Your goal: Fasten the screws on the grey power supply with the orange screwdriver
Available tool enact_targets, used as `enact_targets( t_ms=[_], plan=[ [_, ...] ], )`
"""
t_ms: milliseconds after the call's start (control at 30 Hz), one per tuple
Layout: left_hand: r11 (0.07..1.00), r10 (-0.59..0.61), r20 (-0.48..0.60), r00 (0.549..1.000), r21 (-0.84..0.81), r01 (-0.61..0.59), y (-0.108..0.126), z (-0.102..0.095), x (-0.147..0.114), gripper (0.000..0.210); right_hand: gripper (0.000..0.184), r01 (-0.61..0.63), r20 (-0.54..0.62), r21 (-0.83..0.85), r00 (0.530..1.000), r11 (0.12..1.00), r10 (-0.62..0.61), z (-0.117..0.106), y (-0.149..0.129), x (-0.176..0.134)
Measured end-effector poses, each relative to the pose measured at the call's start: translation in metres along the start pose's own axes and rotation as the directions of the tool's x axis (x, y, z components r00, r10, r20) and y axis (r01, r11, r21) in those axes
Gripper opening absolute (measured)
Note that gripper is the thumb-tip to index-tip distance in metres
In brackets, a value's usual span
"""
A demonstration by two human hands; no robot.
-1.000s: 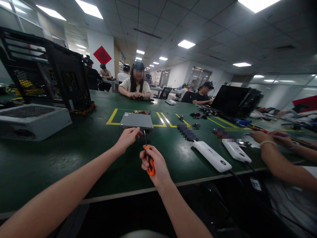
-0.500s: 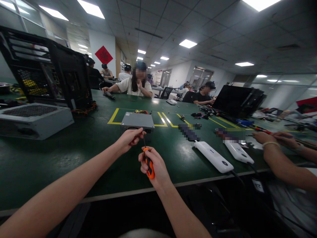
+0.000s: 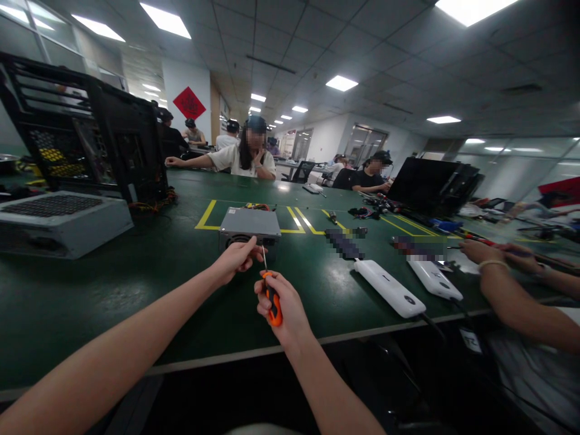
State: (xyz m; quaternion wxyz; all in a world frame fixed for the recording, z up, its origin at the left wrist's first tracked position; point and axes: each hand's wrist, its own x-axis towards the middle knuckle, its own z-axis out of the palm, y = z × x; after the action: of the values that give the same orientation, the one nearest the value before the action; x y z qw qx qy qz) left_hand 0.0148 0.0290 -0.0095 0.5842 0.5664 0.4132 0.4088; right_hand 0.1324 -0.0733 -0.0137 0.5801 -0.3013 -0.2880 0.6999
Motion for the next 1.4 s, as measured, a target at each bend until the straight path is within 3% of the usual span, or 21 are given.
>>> enact_targets(
  t_ms=[200, 400, 733, 1033, 1400],
  plan=[
    [0.995, -0.099, -0.019, 0.995, 0.000, 0.099, 0.000, 0.002, 0.000, 0.041, 0.014, -0.022, -0.041, 0.024, 0.999, 0.999, 0.023, 0.002, -0.003, 0.010],
    [0.997, -0.071, -0.007, 0.997, -0.010, 0.071, -0.004, 0.001, 0.003, 0.030, 0.011, -0.049, -0.075, 0.038, 0.996, 0.998, 0.051, 0.005, -0.002, 0.017],
    [0.997, -0.069, 0.011, 0.998, 0.029, 0.069, -0.007, 0.000, 0.006, 0.033, 0.003, -0.083, -0.074, 0.071, 0.993, 0.994, 0.089, 0.007, -0.003, 0.020],
    [0.999, -0.048, 0.121, 0.991, 0.007, 0.048, -0.007, 0.006, 0.002, 0.037, 0.005, -0.062, -0.070, 0.127, 0.995, 0.990, 0.071, 0.010, -0.003, 0.021],
    [0.987, -0.143, 0.045, 0.989, -0.065, 0.146, -0.005, -0.003, 0.005, 0.033, 0.011, -0.002, 0.003, 0.112, 1.000, 0.994, 0.002, -0.004, -0.020, -0.004]
  ],
)
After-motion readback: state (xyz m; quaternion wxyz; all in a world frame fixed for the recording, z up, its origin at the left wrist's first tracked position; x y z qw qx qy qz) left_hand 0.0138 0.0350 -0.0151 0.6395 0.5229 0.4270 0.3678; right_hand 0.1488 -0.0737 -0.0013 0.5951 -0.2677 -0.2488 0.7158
